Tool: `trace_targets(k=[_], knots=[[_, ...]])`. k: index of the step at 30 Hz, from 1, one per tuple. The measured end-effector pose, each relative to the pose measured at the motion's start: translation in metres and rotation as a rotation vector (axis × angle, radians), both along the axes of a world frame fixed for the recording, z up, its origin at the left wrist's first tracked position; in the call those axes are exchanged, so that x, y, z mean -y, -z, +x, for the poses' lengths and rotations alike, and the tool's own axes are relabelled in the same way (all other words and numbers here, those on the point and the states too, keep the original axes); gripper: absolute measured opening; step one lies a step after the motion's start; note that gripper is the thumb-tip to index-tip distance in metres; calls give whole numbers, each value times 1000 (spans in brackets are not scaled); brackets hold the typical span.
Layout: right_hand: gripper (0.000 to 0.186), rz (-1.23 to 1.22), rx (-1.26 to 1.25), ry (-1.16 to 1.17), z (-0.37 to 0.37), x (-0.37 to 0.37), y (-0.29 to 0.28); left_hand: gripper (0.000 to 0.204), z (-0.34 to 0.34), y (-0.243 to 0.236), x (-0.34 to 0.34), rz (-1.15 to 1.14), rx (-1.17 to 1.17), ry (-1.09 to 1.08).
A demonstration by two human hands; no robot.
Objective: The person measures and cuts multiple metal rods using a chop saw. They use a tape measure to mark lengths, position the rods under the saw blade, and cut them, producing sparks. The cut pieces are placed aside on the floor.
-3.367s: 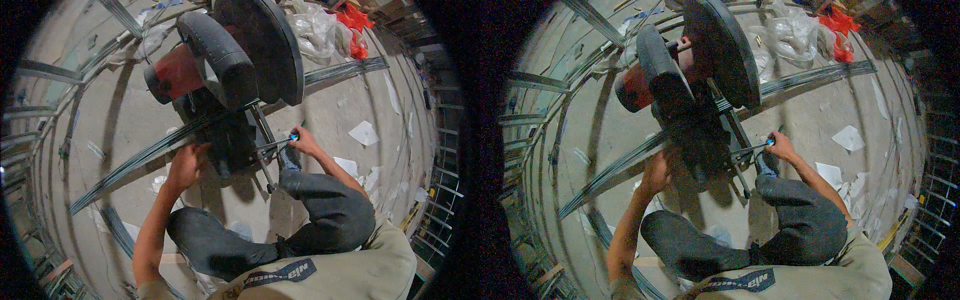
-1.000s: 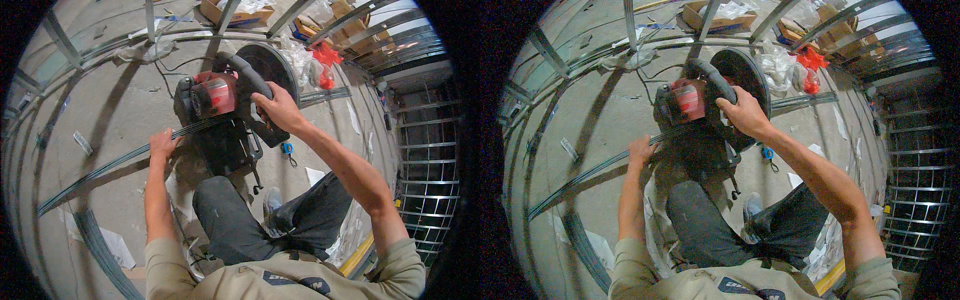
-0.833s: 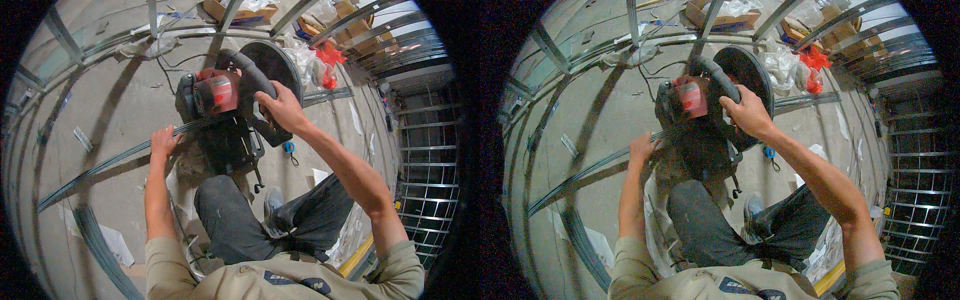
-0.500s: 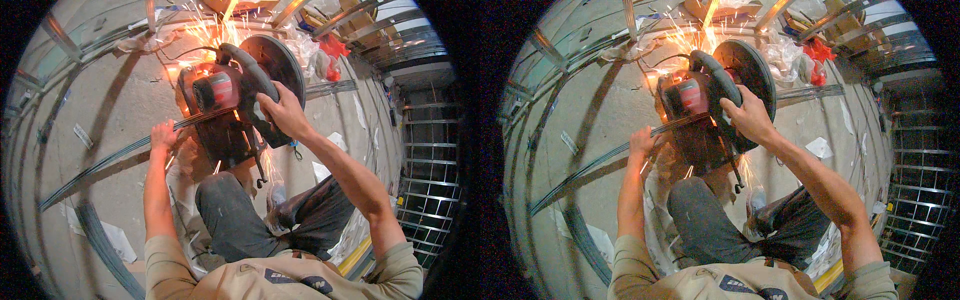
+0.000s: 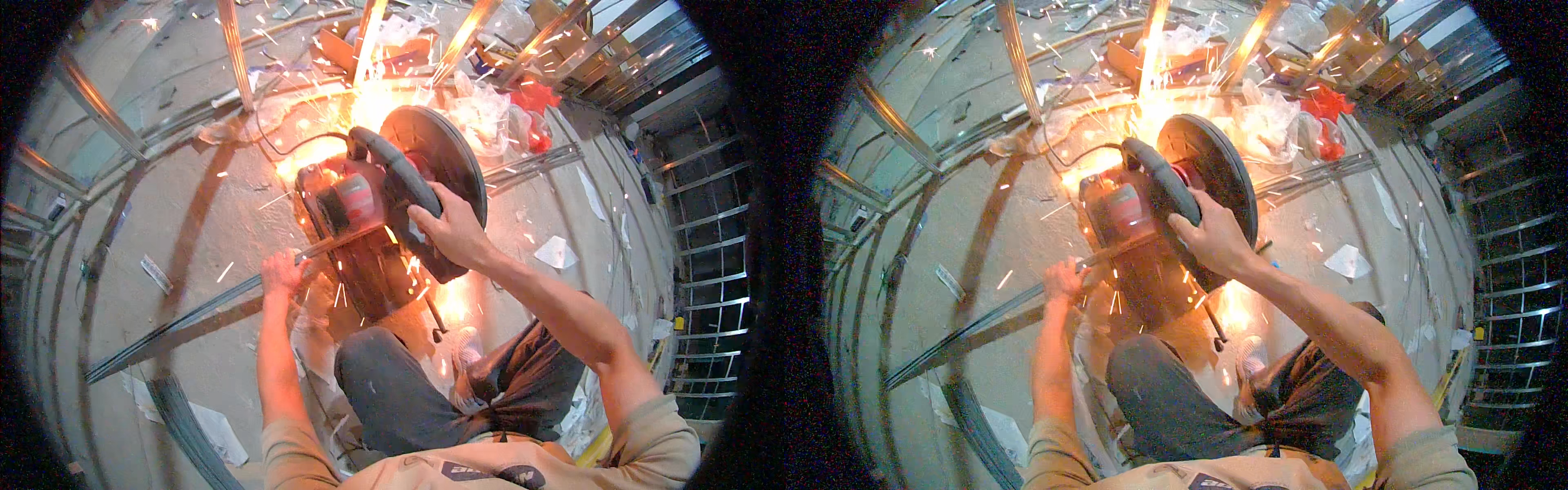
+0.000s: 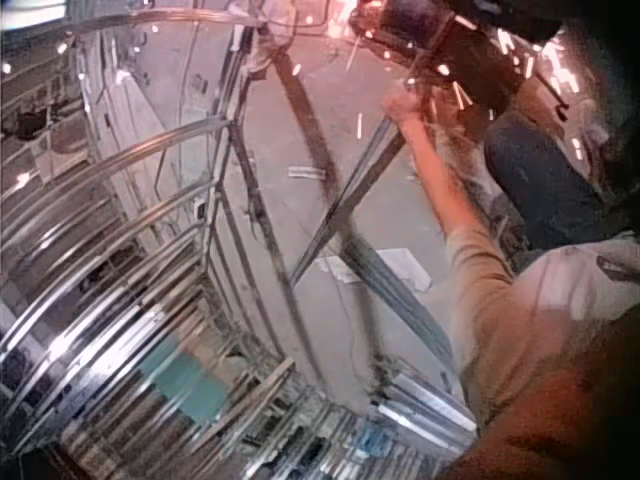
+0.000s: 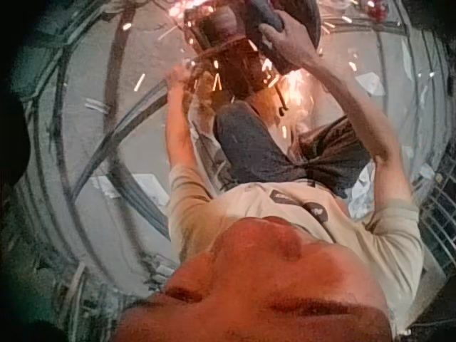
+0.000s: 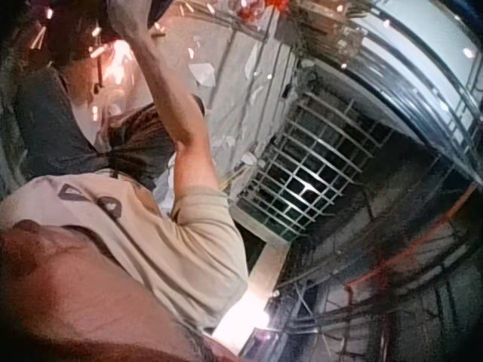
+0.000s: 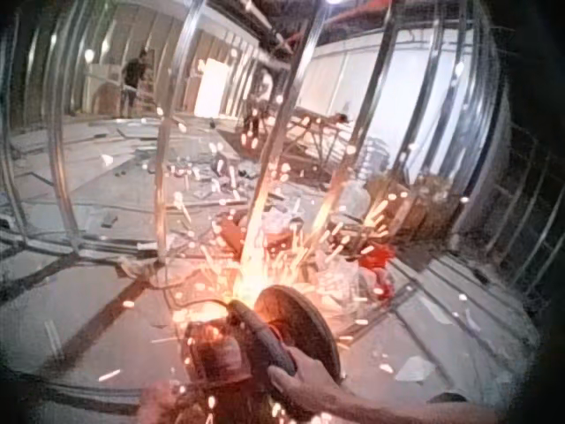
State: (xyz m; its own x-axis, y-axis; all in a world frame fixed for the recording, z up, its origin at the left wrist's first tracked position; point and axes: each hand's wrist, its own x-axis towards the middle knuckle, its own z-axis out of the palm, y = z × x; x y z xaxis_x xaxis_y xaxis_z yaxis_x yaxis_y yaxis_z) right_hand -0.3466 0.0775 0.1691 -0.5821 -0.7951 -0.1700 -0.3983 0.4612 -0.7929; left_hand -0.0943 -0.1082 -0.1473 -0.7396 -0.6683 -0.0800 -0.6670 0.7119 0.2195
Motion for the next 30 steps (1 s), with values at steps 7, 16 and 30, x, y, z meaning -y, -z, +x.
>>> trace_targets(k=[7, 16, 30], knots=[[44, 3, -27, -8, 0, -1, 0, 59, 1, -2, -1, -53, -34, 23], [43, 20, 23, -3, 0, -2, 2, 58, 0, -3, -4, 7, 3, -30], [43, 26, 13, -8, -3, -2, 3, 61, -1, 3, -1, -33, 7, -17]])
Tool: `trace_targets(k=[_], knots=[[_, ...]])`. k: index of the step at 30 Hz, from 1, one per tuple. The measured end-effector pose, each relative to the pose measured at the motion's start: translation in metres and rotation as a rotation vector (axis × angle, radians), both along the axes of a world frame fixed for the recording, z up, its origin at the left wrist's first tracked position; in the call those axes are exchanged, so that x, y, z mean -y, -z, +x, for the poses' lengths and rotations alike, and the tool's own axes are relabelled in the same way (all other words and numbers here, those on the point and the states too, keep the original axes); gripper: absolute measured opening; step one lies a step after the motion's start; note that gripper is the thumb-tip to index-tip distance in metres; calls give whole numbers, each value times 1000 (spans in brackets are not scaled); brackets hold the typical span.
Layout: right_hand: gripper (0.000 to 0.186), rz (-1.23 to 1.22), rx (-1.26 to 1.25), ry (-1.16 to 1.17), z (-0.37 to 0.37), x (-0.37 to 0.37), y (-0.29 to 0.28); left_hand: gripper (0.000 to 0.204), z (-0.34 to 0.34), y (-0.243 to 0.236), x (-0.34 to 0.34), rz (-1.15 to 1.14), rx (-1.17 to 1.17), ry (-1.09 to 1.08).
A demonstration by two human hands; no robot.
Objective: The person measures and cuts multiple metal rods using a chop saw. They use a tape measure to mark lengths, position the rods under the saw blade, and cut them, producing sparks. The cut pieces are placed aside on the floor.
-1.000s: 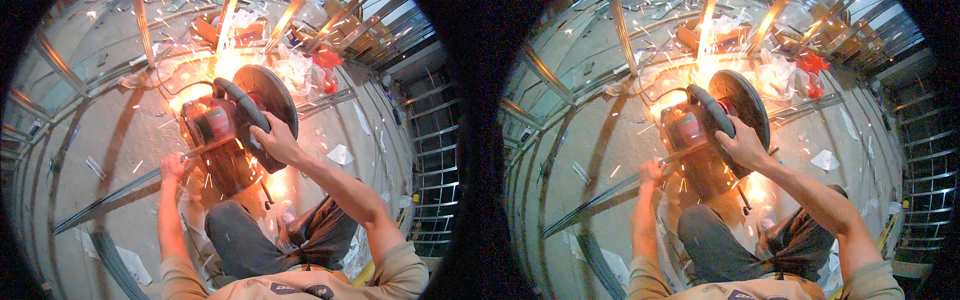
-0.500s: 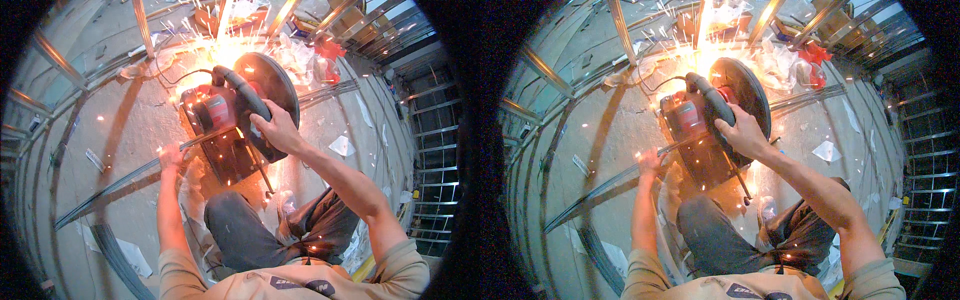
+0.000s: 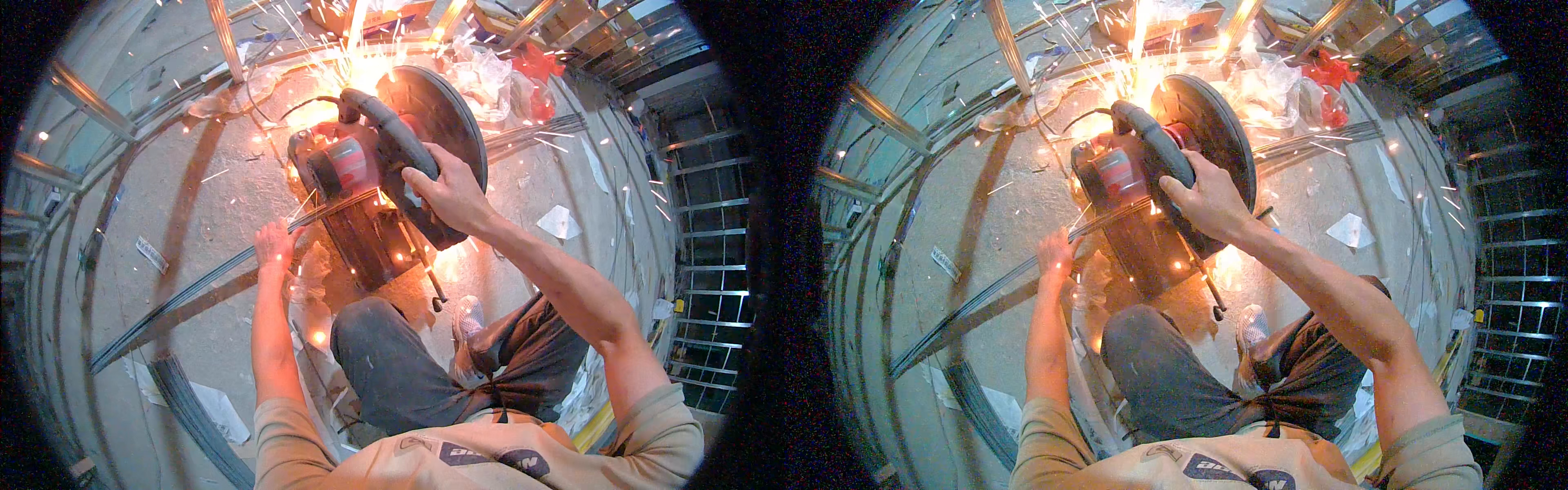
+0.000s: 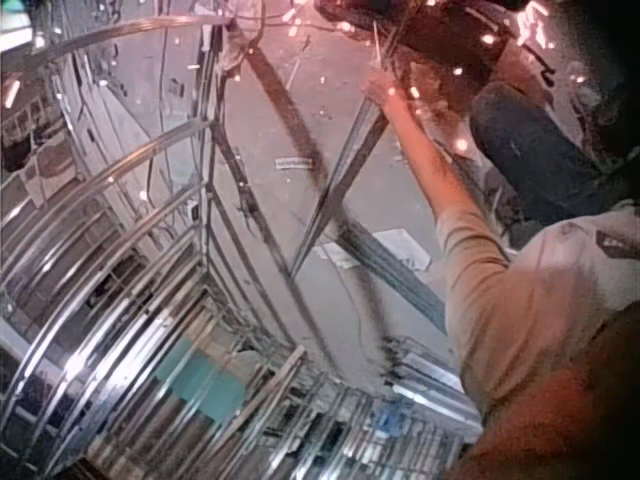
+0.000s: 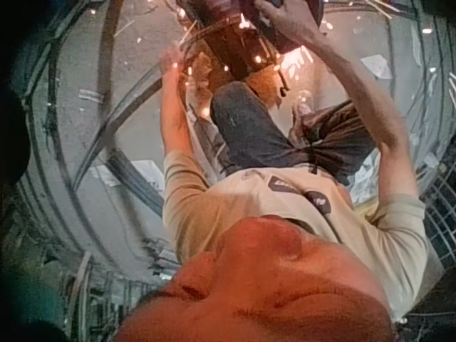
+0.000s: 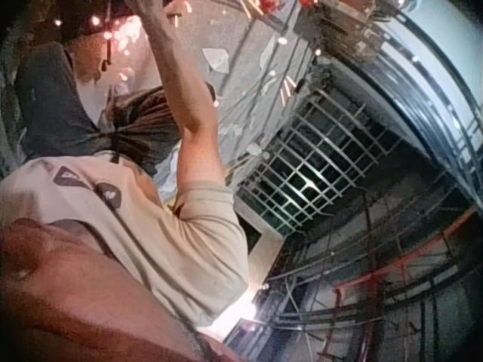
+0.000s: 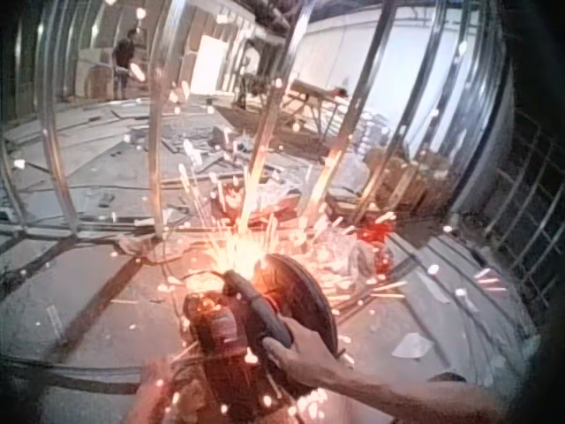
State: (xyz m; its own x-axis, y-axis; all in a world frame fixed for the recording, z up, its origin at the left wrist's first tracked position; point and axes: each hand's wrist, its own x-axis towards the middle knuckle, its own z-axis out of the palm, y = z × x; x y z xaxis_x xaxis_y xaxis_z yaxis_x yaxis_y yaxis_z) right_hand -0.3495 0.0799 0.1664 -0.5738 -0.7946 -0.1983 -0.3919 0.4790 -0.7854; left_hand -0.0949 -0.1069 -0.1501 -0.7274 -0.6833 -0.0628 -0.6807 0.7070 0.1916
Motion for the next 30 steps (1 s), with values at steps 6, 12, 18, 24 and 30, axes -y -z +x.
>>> trace_targets(k=[6, 12, 18, 24, 30], knots=[[47, 1, -2, 37, 2, 0, -3, 70, 5, 13, 1, -165, -46, 44], [46, -38, 18, 11, -2, -2, 2, 64, 1, 5, 3, 24, -24, 24], [50, -14, -8, 4, -3, 0, 5, 60, -2, -8, 0, -27, 28, 7], [53, 3, -44, 17, -3, 0, 1, 65, -1, -2, 3, -79, -10, 15], [51, 64, 44, 47, -3, -3, 0, 63, 0, 5, 3, -188, -190, 46]])
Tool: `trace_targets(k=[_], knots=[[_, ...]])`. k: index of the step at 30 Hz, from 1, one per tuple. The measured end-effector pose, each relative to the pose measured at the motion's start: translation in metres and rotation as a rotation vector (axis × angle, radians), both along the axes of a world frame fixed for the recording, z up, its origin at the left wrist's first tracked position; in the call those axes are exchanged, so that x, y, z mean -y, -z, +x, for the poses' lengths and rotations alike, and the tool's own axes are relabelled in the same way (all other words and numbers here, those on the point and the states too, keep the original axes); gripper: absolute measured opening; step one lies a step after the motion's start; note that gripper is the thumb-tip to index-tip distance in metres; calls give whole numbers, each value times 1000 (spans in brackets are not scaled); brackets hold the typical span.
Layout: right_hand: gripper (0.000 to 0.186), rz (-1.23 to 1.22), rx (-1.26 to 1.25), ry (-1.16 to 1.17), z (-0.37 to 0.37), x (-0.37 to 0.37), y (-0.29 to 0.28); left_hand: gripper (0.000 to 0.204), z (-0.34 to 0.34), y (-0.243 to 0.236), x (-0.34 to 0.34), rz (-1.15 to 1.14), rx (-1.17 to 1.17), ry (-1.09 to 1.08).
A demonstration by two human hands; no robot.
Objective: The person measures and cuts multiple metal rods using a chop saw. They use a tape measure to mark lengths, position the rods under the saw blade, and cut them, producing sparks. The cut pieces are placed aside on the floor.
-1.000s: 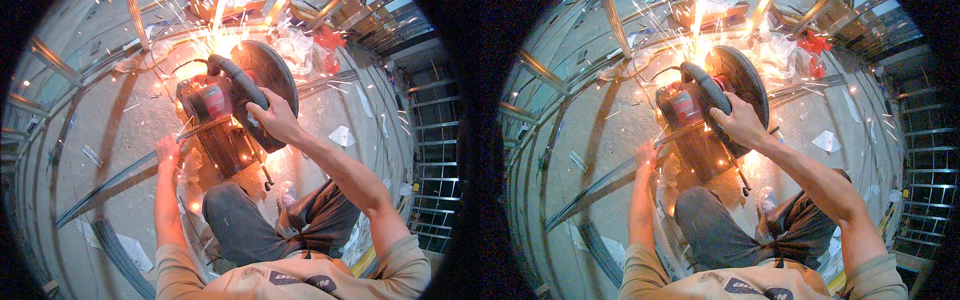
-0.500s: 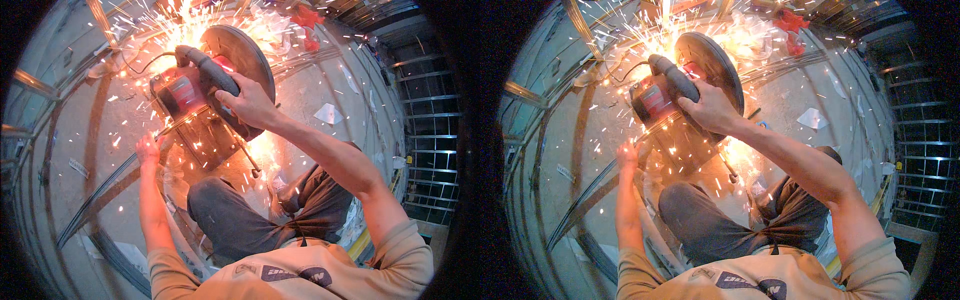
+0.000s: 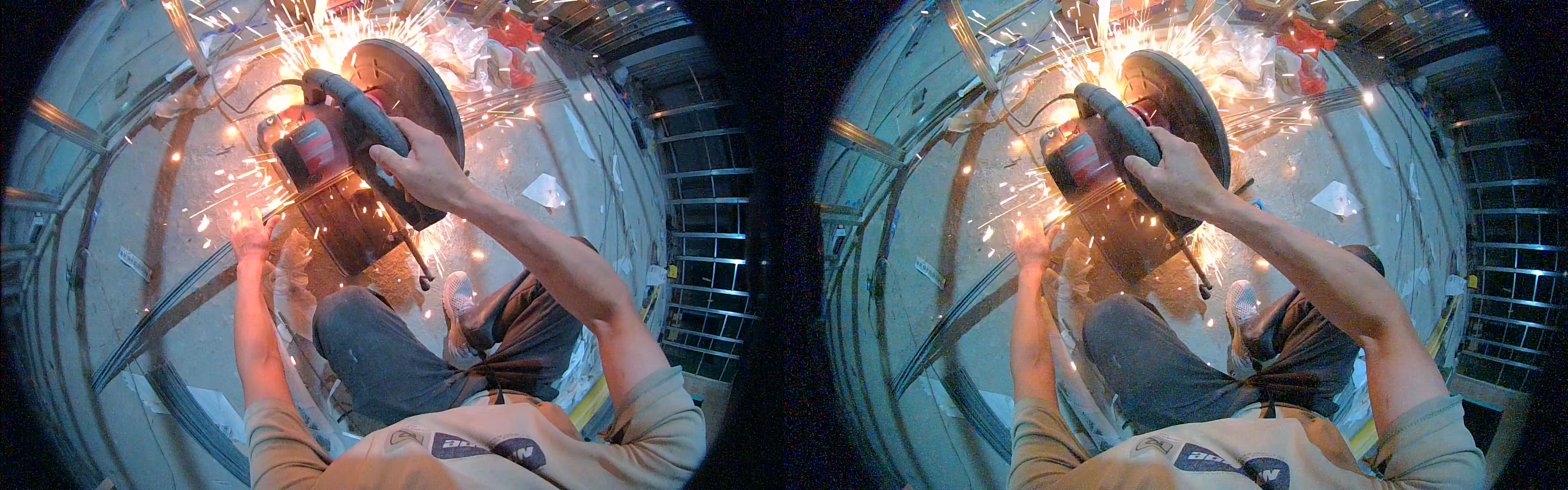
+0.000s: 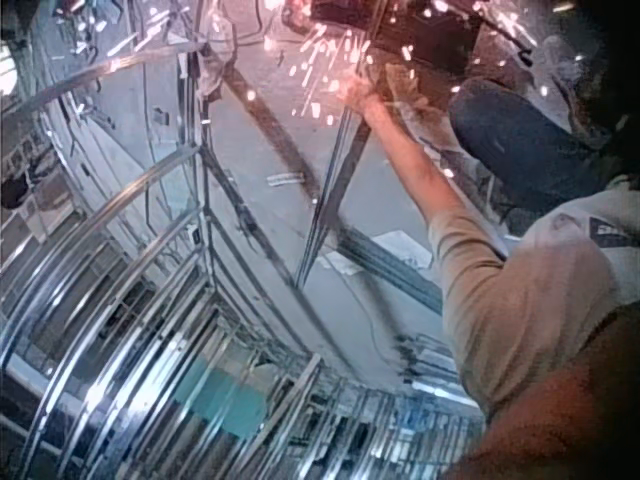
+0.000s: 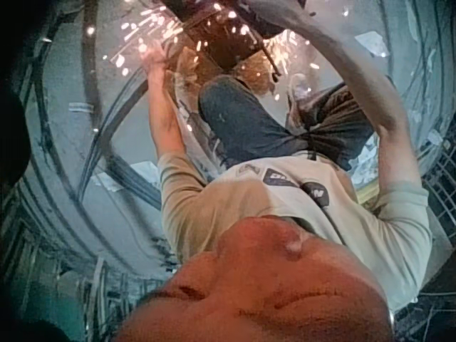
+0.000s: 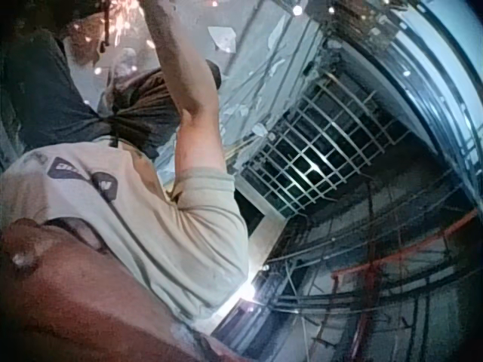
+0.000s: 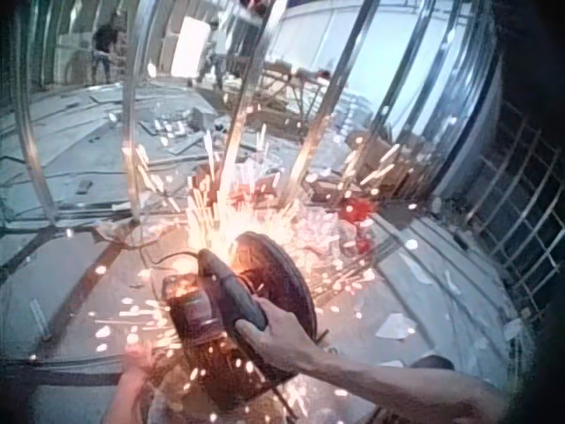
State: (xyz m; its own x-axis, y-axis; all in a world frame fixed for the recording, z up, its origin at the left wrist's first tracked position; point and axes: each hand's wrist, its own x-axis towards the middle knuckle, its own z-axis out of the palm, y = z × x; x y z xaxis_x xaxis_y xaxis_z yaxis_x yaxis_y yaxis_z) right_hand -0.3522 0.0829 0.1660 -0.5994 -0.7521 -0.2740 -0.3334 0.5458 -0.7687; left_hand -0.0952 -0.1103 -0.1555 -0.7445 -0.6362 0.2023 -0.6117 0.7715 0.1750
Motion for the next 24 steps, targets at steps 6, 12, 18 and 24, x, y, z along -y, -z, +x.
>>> trace_targets(k=[6, 12, 18, 24], knots=[[50, -96, -60, -22, 1, 0, 2, 67, 2, 2, 0, 127, 155, -30], [49, -46, -2, -3, 3, -2, -2, 68, 6, -7, -4, 114, 105, -36], [49, -101, -16, -36, 3, -1, 2, 67, 2, -12, -7, 102, 64, -73], [51, -97, -18, -47, 1, -3, 4, 63, 2, -4, 0, 115, 77, -17]])
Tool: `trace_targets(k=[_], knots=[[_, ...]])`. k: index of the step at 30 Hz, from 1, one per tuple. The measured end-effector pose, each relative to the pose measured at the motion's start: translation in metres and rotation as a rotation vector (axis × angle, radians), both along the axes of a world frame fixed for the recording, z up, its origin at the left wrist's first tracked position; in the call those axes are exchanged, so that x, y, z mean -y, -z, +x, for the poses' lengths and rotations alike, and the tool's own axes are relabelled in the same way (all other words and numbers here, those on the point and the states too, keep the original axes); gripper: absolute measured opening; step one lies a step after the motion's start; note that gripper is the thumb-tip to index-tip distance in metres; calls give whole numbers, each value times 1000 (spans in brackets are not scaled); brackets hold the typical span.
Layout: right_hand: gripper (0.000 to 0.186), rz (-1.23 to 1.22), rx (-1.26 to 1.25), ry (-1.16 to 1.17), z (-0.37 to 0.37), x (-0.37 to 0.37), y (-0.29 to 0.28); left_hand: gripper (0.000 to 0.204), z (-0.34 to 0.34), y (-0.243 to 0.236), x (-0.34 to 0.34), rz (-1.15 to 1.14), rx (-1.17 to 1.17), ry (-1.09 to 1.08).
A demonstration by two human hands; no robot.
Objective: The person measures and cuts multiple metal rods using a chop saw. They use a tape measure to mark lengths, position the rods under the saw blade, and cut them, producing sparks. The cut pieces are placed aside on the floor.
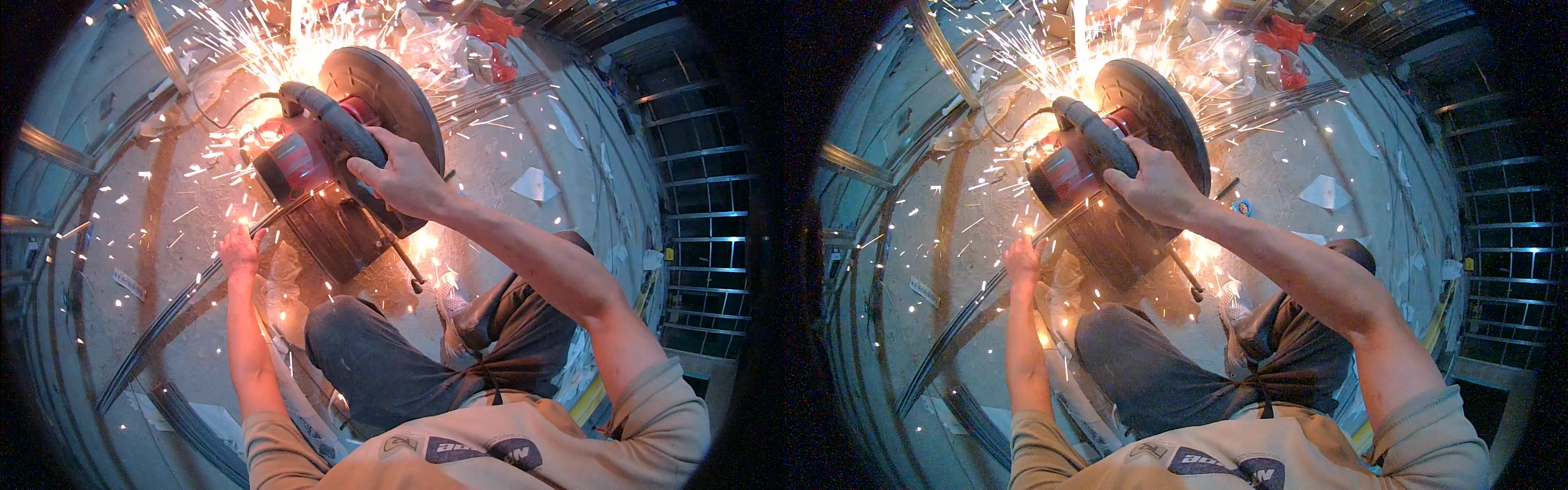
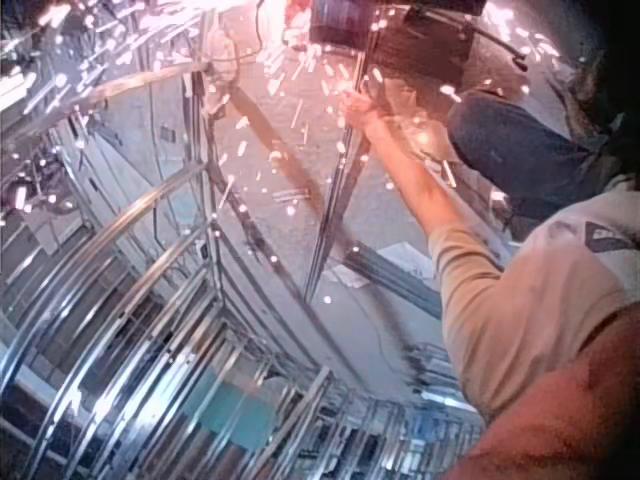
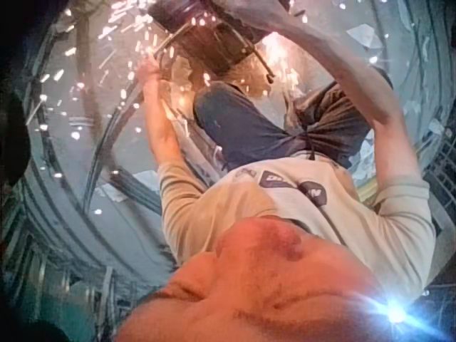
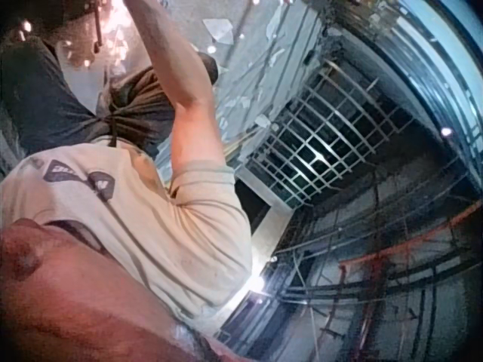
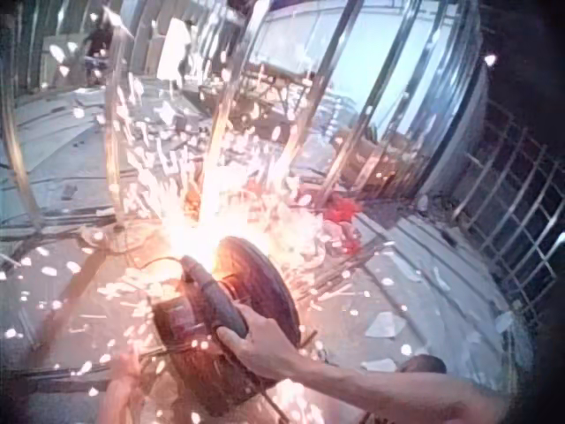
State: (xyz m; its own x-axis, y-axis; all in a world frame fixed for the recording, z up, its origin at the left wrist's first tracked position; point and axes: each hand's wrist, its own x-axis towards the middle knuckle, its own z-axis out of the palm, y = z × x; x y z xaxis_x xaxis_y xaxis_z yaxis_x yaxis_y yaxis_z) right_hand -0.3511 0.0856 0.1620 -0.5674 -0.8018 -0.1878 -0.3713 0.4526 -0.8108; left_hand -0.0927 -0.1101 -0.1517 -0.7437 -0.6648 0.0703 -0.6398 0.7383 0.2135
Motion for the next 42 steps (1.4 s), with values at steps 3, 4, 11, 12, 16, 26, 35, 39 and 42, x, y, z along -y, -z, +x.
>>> trace_targets(k=[3, 4, 11, 12, 16, 26, 35, 39, 42], knots=[[50, 4, 6, -8, 0, 0, 0, 61, 1, 5, 1, 43, 20, -12], [50, 3, 15, -11, 0, -1, 0, 61, 1, 6, 0, 14, 22, -7], [51, -3, -22, -11, 0, -1, 3, 60, 0, 1, -1, 13, 63, 3], [51, -4, -17, -12, 0, -2, 3, 60, -1, -1, -1, 23, 91, 1], [51, 8, -39, -14, -1, -3, 3, 62, -2, -5, 0, 47, 100, 0], [52, -8, -73, -20, -2, -3, 5, 65, -3, -1, -1, 37, 72, -22], [53, -20, -78, -19, 0, -3, 3, 61, -3, 6, 1, -43, 13, 10], [54, -8, -69, -14, -1, -4, 4, 61, -2, 8, 0, -49, 63, -31], [54, -7, -73, -19, -1, -3, 5, 61, -2, 4, -1, 25, 58, -29]])
